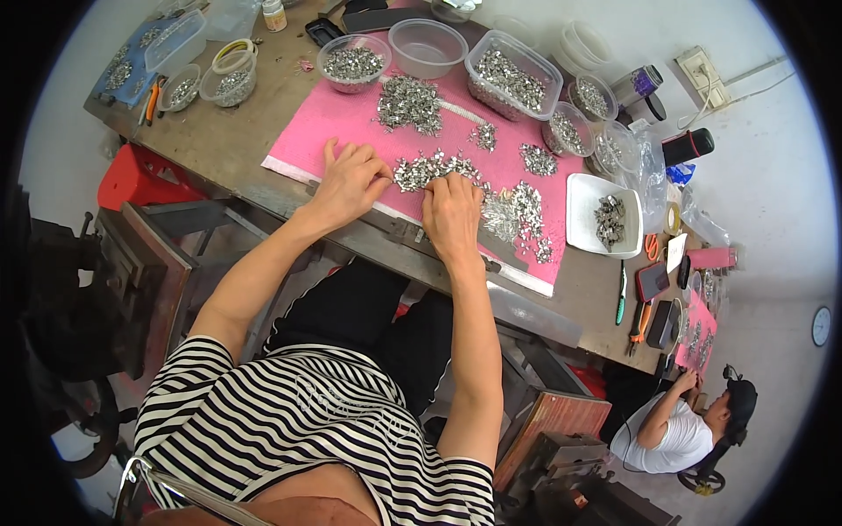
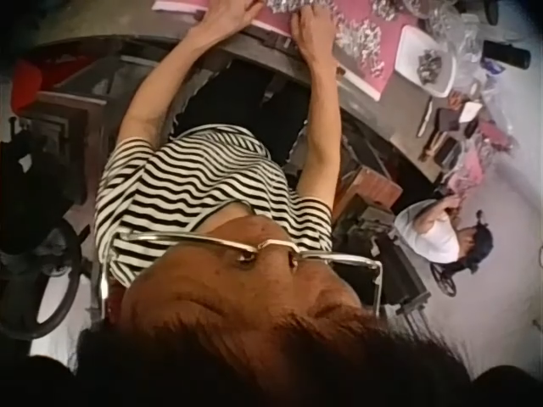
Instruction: Sorting and inspecting small metal star-shaped components on a workbench.
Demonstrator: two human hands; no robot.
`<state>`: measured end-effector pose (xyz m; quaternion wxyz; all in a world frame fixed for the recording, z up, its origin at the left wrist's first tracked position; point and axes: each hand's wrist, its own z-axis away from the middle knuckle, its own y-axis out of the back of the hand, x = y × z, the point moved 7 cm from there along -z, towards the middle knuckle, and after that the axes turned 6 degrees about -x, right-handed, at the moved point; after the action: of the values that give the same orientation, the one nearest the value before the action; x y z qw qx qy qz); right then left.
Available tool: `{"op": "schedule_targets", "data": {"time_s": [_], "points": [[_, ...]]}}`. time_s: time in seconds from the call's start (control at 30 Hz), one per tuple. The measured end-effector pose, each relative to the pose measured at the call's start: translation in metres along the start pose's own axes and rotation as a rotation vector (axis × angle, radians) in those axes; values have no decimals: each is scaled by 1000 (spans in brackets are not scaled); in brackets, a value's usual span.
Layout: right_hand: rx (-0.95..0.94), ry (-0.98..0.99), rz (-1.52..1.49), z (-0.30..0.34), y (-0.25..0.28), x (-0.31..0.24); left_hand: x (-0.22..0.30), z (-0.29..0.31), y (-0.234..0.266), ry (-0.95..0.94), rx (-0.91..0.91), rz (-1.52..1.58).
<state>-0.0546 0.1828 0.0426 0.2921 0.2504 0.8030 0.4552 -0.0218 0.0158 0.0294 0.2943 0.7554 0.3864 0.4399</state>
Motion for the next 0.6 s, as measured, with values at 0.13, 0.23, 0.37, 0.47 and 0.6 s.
{"op": "schedule_targets", "data": {"time_s": [0.13, 0.23, 0.37, 0.47, 0.6], "points": [[5, -3, -77, 7, 16, 5, 24, 4, -4, -53, -16, 119], [-46, -88, -225, 28, 37, 13, 57, 14, -10, -167, -45, 215], [-58, -113, -315, 59, 49, 10, 85, 19, -24, -291, -58, 222], [-15, -39, -207, 71, 51, 1, 93, 20, -31, -341, -65, 224], [-3, -3, -129, 72, 45, -8, 91, 22, -31, -340, -80, 200]]}}
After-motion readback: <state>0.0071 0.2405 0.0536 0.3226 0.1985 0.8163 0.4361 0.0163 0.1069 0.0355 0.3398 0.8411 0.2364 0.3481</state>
